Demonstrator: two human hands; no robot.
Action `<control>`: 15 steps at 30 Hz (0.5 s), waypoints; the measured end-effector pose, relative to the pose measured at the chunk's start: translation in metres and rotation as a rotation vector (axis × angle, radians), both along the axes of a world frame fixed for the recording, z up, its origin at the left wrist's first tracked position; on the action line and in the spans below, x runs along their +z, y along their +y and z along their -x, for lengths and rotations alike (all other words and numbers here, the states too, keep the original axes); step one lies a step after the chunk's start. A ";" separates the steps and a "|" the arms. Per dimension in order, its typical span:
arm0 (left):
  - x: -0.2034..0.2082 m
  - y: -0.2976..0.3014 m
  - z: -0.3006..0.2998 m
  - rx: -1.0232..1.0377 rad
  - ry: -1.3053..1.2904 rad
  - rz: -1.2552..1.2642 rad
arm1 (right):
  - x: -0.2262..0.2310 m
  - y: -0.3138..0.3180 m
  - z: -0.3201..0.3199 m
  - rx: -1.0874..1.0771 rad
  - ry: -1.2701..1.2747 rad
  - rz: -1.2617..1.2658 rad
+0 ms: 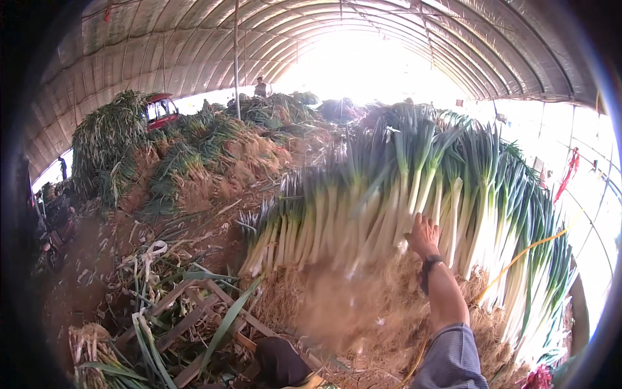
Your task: The person trims the roots and leaves of leeks using a hand tool and places them on a metal rack.
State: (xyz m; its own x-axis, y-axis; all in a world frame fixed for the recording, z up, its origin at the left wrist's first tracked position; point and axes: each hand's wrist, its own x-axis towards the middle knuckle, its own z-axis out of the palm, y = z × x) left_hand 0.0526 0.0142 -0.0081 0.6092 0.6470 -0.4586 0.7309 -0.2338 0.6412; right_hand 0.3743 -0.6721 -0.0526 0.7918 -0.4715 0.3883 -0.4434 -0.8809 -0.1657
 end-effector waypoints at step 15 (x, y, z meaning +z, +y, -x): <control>-0.013 0.023 0.011 -0.016 -0.021 -0.001 | -0.031 0.235 -0.021 0.801 0.264 0.048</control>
State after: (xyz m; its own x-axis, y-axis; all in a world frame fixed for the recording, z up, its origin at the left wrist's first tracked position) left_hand 0.0420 0.0374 -0.0206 0.6287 0.6376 -0.4452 0.7136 -0.2455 0.6561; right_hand 0.3949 -0.4372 -0.0835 0.9473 0.2833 0.1494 0.2994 -0.9490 -0.0984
